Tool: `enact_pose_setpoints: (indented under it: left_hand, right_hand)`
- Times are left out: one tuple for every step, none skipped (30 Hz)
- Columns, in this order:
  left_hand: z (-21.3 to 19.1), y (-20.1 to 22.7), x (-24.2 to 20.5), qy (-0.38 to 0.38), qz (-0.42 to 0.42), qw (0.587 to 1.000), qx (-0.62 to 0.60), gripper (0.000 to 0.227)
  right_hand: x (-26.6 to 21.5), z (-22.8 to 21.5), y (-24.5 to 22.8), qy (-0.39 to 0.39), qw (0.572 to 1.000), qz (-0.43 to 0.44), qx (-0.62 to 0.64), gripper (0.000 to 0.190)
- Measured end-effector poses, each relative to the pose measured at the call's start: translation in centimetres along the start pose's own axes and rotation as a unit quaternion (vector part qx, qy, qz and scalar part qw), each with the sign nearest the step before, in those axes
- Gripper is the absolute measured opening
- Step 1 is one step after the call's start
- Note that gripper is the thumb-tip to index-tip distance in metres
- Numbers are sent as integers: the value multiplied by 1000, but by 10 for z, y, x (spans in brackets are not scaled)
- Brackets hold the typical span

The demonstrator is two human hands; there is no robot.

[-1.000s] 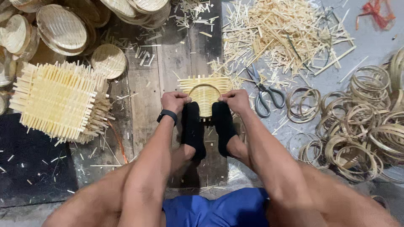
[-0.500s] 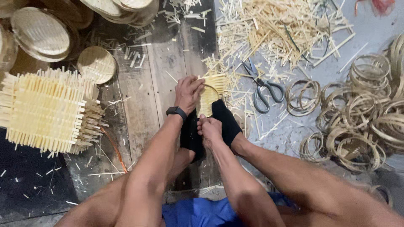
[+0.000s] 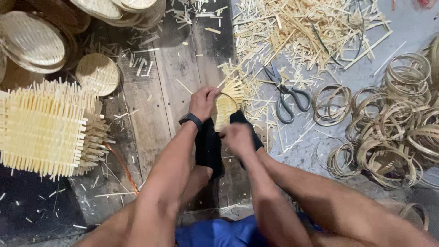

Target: The person assembles small circular bamboo trays by placing a woven base onto a wooden block and securing it with a bamboo ring. They use shears to trim the excess bamboo strips protruding from the ring and then stack the finished trays.

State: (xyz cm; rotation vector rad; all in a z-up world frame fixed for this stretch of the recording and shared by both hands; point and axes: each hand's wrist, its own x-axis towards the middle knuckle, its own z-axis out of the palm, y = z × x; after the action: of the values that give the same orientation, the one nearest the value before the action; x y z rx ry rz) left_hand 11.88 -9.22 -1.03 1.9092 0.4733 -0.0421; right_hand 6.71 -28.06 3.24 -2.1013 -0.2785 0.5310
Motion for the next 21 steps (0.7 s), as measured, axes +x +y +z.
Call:
enact_pose_setpoints:
  left_hand:
    - [0, 2, 2, -7, -22, 1000, -10, 24]
    - [-1, 2, 2, -11, -46, 999, -21, 25]
    - [-1, 2, 3, -15, -69, 997, -32, 26]
    - [-1, 1, 4, -12, -88, 995, -42, 27]
    - [0, 0, 6, -10, -106, 993, -52, 28]
    - [1, -4, 9, -9, -124, 990, -61, 29]
    - [1, -9, 12, -12, -129, 988, -87, 30]
    - [1, -15, 12, -16, -136, 984, -114, 31]
    - [2, -22, 12, -20, -144, 979, -141, 31]
    - [3, -29, 11, -20, -145, 975, -166, 31]
    - [5, -35, 9, -21, -146, 971, -191, 31]
    - [4, -39, 13, -19, -142, 966, -215, 30]
    - [4, -42, 15, -20, -156, 951, -266, 29]
    - [3, -43, 18, -22, -168, 934, -315, 28]
    - [3, -42, 21, -25, -180, 914, -364, 28]
    - [3, -40, 19, 0, -159, 934, -319, 28]
    - [4, -37, 11, 25, -137, 951, -274, 29]
    - [4, -34, 0, 54, -119, 965, -229, 30]
    - [2, -32, -7, 135, -107, 978, -115, 28]
    - [0, -32, -18, 214, -97, 972, 3, 29]
    - [-3, -32, -27, 287, -86, 946, 121, 34]
  right_hand:
    - [10, -12, -10, 101, 991, 89, -14, 30]
    - [25, -26, -17, 197, 964, 175, -28, 31]
    - [47, -36, -21, 192, 972, 133, 22, 28]
    - [62, -41, -24, 185, 976, 90, 74, 26]
    - [70, -37, -26, 182, 965, 145, 119, 26]
    - [78, -31, -26, 179, 949, 200, 163, 30]
    - [85, -27, -24, 174, 929, 254, 207, 37]
    - [88, -27, -21, 168, 933, 258, 185, 39]
    - [90, -28, -18, 161, 937, 262, 164, 41]
    - [90, -29, -15, 154, 941, 267, 141, 43]
    - [89, -29, -14, 151, 935, 286, 143, 42]
    - [94, -29, -14, 151, 931, 300, 147, 42]
    - [96, -30, -14, 150, 926, 313, 150, 41]
    - [97, -31, -14, 150, 938, 291, 111, 41]
    - [96, -30, -14, 150, 949, 268, 72, 42]
    - [98, -28, -15, 150, 958, 243, 35, 42]
    - [103, -26, -17, 176, 971, 155, 47, 35]
    - [107, -21, -19, 195, 977, 66, 57, 30]
    - [113, -17, -21, 212, 975, -23, 68, 28]
    - [115, -12, -22, 169, 983, 21, 72, 28]
    - [120, -8, -24, 124, 987, 64, 75, 29]
